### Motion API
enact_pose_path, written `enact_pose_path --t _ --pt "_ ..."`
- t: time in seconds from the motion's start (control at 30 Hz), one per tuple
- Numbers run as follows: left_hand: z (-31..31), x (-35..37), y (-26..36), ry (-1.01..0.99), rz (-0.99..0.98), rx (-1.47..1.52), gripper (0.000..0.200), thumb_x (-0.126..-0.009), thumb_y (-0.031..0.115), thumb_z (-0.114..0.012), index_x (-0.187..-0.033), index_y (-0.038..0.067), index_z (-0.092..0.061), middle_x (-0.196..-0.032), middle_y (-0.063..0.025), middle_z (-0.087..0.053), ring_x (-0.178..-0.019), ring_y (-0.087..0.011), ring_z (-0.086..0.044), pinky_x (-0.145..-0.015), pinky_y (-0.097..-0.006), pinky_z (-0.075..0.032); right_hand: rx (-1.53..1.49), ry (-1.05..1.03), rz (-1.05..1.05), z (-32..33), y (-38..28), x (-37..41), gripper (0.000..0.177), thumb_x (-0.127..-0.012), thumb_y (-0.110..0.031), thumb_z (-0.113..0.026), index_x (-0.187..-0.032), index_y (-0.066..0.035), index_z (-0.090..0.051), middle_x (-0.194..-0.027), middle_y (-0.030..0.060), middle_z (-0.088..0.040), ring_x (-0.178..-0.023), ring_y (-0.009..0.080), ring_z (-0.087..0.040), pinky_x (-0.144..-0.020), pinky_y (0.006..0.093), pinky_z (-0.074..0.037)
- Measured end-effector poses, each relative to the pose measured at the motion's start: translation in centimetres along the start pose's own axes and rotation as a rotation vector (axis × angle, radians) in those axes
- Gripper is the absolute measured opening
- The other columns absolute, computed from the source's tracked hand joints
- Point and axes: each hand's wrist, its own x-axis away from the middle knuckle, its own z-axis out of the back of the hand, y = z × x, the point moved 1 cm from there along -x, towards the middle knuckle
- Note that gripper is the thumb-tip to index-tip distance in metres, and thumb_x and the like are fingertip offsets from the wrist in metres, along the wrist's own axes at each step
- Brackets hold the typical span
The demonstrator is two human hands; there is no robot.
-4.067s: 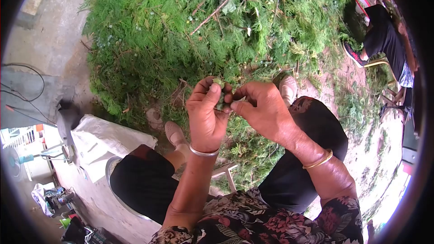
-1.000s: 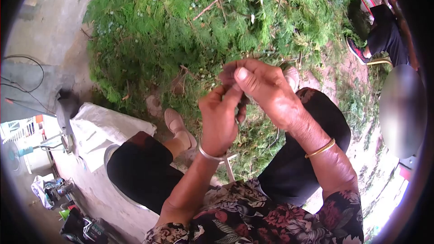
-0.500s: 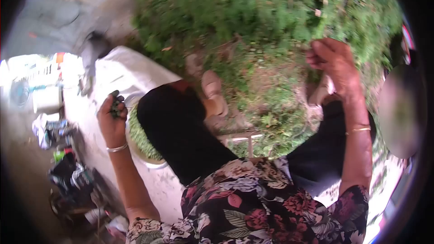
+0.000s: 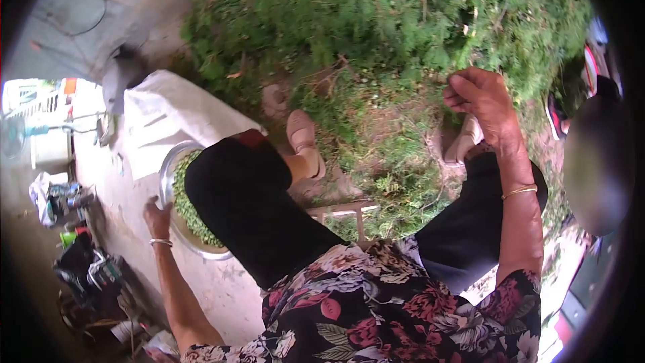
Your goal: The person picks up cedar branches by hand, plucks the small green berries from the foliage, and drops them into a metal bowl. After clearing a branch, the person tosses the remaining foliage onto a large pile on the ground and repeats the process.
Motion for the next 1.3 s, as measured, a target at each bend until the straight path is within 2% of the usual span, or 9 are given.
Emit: enact_pose_path --t 0.07,0.17,0.27,0.43,0.53,0.6,0.93,1.03,1.3 --pt "5.3 -5.6 10.7 -0.213 0.177 0.049 0.039 -0.068 0.015 -0.071 -0.099 -0.008 -0.062 -0.089 -0.0213 -0.064 -0.085 -0.0320 -0.061 -0.078 -0.0387 -0.048 0.027 -0.007 -0.027 0.1 -0.4 0.3 0.027 -0.088 -0.022 -0.060 -0.097 0.003 -0.060 -0.081 0.0086 -0.064 -0.073 0.0161 -0.062 -0.068 0.0287 -0.051" --pt "9.2 -10.3 29.8 -0.274 -0.231 0.724 0.033 -0.075 0.009 -0.064 -0.105 -0.005 -0.062 -0.095 -0.0149 -0.067 -0.092 -0.0217 -0.063 -0.084 -0.0316 -0.048 0.564 -0.255 0.090 0.4 -0.2 1.5 0.029 -0.082 -0.019 -0.065 -0.098 0.004 -0.058 -0.081 0.0139 -0.064 -0.074 0.0218 -0.062 -0.068 0.0310 -0.049" --pt "3.8 -13.0 39.9 -0.364 -0.698 0.552 0.032 -0.073 0.014 -0.069 -0.101 -0.001 -0.063 -0.086 -0.0176 -0.064 -0.080 -0.0280 -0.063 -0.073 -0.0360 -0.048 0.941 -0.452 0.152 -0.3 0.6 3.6 0.035 -0.080 -0.020 -0.067 -0.104 0.003 -0.055 -0.083 0.0182 -0.061 -0.080 0.0294 -0.061 -0.082 0.0399 -0.046" --pt "-10.3 -8.9 53.0 -0.499 -0.966 0.624 0.022 -0.070 0.008 -0.064 -0.090 0.000 -0.065 -0.083 -0.0189 -0.065 -0.073 -0.0361 -0.062 -0.069 -0.0407 -0.050 1.152 -0.587 0.179 -0.7 1.3 5.0 0.041 -0.080 -0.018 -0.065 -0.111 0.004 -0.050 -0.088 0.0183 -0.057 -0.087 0.0325 -0.058 -0.092 0.0494 -0.036" --pt "-17.9 -5.3 56.7 -0.515 -0.847 0.739 0.012 -0.073 0.007 -0.062 -0.080 0.000 -0.067 -0.076 -0.0186 -0.065 -0.068 -0.0359 -0.061 -0.066 -0.0409 -0.051 1.230 -0.593 0.177 -0.2 1.8 4.9 0.041 -0.079 -0.015 -0.064 -0.112 0.006 -0.050 -0.089 0.0186 -0.055 -0.090 0.0342 -0.056 -0.091 0.0496 -0.038" --pt "-21.3 -3.7 57.7 -0.670 -0.419 0.797 0.009 -0.075 0.007 -0.061 -0.074 0.000 -0.067 -0.074 -0.0193 -0.065 -0.065 -0.0364 -0.061 -0.064 -0.0428 -0.051 1.103 -0.517 0.310 0.0 2.5 5.1 0.031 -0.072 -0.007 -0.058 -0.099 0.009 -0.056 -0.078 0.0155 -0.057 -0.078 0.0288 -0.058 -0.080 0.0463 -0.043" --pt "-31.1 -1.5 57.7 -0.433 -0.341 0.670 0.006 -0.073 0.002 -0.065 -0.074 -0.003 -0.064 -0.066 -0.0159 -0.063 -0.051 -0.0206 -0.059 -0.050 -0.0346 -0.047 1.032 -0.520 0.254 -0.1 2.6 4.8 0.036 -0.076 -0.010 -0.057 -0.107 0.007 -0.056 -0.091 0.0230 -0.059 -0.089 0.0359 -0.060 -0.083 0.0479 -0.047" --pt "-31.5 -2.0 55.9 -0.494 -0.022 0.940 0.008 -0.072 -0.001 -0.059 -0.076 -0.002 -0.065 -0.064 -0.0139 -0.061 -0.047 -0.0198 -0.055 -0.049 -0.0354 -0.047 1.026 -0.531 0.285 -0.2 2.3 4.8 0.036 -0.076 -0.010 -0.056 -0.107 0.008 -0.056 -0.091 0.0231 -0.059 -0.090 0.0363 -0.060 -0.083 0.0485 -0.047" --pt "-25.4 -2.8 61.2 -0.417 -0.405 0.603 0.018 -0.072 0.013 -0.067 -0.085 0.000 -0.068 -0.073 -0.0187 -0.065 -0.063 -0.0319 -0.063 -0.064 -0.0396 -0.050 0.988 -0.553 0.240 -0.6 2.5 4.6 0.037 -0.075 -0.010 -0.056 -0.108 0.008 -0.056 -0.093 0.0243 -0.059 -0.090 0.0369 -0.059 -0.084 0.0489 -0.046"
